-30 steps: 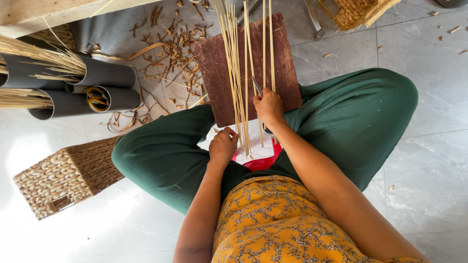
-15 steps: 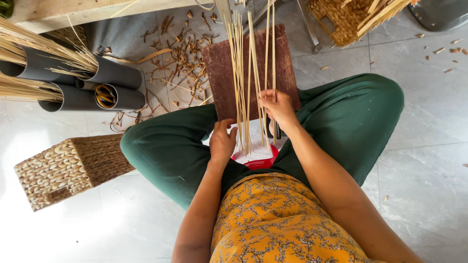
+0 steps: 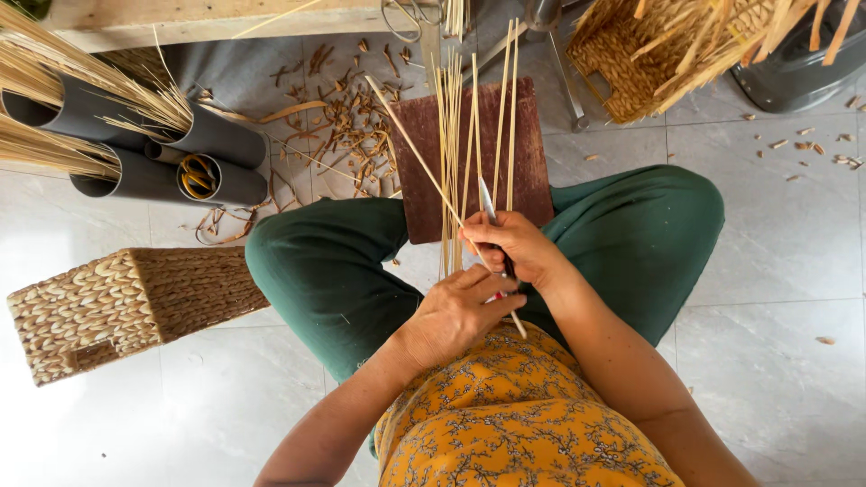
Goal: The person sits cross-legged on the floor and splits thin bamboo strips into narrow sticks, using a small knife to shave and separate each strip, then places the finished sticks on a wooden board with the growing pile. They repeat the splitting and shaving cycle one strip at a time.
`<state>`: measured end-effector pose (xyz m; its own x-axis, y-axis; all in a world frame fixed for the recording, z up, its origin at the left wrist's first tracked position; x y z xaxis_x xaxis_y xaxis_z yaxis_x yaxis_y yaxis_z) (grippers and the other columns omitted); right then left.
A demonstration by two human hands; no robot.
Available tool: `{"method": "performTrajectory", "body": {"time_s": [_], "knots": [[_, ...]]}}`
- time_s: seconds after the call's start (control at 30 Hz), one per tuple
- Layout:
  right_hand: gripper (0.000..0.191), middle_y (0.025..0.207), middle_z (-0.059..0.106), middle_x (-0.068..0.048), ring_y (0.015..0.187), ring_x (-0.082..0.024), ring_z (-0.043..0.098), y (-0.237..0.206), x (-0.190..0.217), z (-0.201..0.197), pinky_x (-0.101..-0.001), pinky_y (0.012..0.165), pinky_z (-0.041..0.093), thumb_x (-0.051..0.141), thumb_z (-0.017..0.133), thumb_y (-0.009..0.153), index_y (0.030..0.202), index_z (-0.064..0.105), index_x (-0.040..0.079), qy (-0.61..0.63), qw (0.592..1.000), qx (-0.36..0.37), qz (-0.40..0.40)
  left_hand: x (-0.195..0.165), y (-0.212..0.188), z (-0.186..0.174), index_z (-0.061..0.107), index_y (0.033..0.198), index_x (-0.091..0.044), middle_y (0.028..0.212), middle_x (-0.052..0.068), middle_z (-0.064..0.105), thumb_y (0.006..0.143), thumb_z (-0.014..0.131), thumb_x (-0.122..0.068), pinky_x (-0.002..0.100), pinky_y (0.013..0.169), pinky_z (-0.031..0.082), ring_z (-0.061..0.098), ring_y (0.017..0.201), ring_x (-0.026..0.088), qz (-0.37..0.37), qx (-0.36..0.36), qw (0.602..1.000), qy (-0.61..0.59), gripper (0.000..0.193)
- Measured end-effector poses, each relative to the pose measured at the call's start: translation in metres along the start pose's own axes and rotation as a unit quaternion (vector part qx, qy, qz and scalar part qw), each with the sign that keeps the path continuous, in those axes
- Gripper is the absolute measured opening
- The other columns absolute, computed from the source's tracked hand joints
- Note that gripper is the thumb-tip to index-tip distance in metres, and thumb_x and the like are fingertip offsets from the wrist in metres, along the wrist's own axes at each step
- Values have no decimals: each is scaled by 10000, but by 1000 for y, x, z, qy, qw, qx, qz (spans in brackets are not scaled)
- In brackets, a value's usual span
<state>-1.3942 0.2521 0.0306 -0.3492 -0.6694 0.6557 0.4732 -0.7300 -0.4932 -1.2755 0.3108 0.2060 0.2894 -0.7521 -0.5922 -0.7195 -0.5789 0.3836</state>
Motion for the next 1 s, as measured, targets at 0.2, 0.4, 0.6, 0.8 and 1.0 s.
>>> {"method": "performTrajectory", "body": {"time_s": [0.2,0.4,0.6,0.8,1.0], "knots": [[389,967,645,-23,768,-32,546,30,49,55,-196,688,464,320,515,1089,1255,669,4,-171,974,48,-141,52,17,-81,746,1154,-111,1067,12,739,760,760,-17,349,900,553,653,973,240,-68,-148,984,72,405],[428,822,579,-63,601,-90,463,10,129,109,-238,518,396,321,425,1147,1400,474,-22,-125,970,16,-206,80,35,-155,742,1199,-125,912,10,721,900,820,-63,310,780,508,594,820,183,-160,-313,936,12,315],[554,828,610,-115,623,-118,501,-46,191,184,-242,600,429,293,468,1149,1612,253,78,-98,948,126,-275,82,49,-182,717,1209,-86,928,23,725,913,818,-43,294,704,507,600,754,169,-154,-329,931,-45,316],[543,825,644,-157,606,-127,522,-46,195,210,-228,572,430,303,482,1134,1569,280,48,-87,957,140,-237,78,45,-185,691,1168,-77,948,57,688,918,801,-9,306,698,520,628,786,205,-140,-309,939,-54,282],[509,837,665,-183,602,-124,527,-43,188,221,-225,577,440,295,474,1139,1541,291,41,-92,956,149,-237,75,32,-191,672,1193,-69,877,67,638,903,811,-4,320,656,504,609,750,214,-148,-291,944,-53,328]]}}
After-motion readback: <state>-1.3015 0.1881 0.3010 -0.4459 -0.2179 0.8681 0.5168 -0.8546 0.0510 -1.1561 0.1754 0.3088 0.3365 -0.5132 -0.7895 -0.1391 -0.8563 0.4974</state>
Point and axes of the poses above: each hand's wrist, its own y-axis towards the middle knuckle, its own z-axis out of the palm, x = y × z, the point moved 6 cm from there along y, towards the middle knuckle
